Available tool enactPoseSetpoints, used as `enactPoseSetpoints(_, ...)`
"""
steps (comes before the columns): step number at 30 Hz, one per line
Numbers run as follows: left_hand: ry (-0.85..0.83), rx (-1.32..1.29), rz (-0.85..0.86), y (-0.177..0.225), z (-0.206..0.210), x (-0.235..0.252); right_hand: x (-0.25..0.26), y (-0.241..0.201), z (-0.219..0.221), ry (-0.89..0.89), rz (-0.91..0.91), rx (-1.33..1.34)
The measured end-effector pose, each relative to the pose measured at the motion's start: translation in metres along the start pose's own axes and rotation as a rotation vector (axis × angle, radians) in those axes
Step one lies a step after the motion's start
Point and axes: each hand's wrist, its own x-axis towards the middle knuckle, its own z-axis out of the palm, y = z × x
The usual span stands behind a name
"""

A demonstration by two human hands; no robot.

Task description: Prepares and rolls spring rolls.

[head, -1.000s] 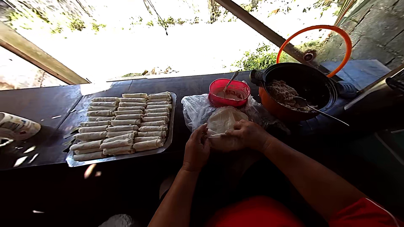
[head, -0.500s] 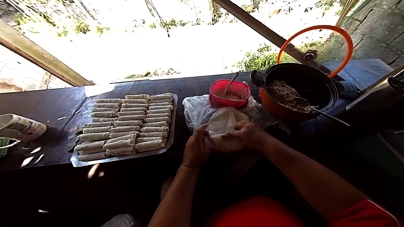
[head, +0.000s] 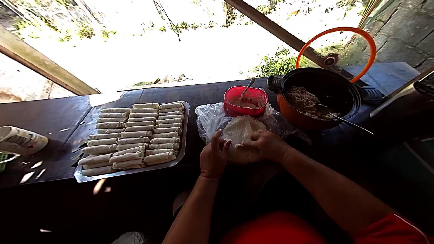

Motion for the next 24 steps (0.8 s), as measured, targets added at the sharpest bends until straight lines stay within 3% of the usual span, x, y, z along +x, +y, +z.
enactPoseSetpoints(4,-0.035,-0.035,-0.009,0.000,-0.002,-0.001,-0.001,0.000,-0.001,-0.009,0.009,0.003)
enactPoseSetpoints(10,-0.045,-0.008,-0.188,0.009,-0.005,0.011,0.000,0.001,0.001,0.012,-0.010,-0.007)
enactPoseSetpoints(17,-0.021,0.027,0.045,0.003,0.001,0.008,0.000,0.001,0.001,0.017,-0.004,0.013)
enactPoseSetpoints(24,-0.025,0.030,-0.113,0.002,-0.002,0.008,-0.001,0.002,0.003,0.023,-0.003,0.012)
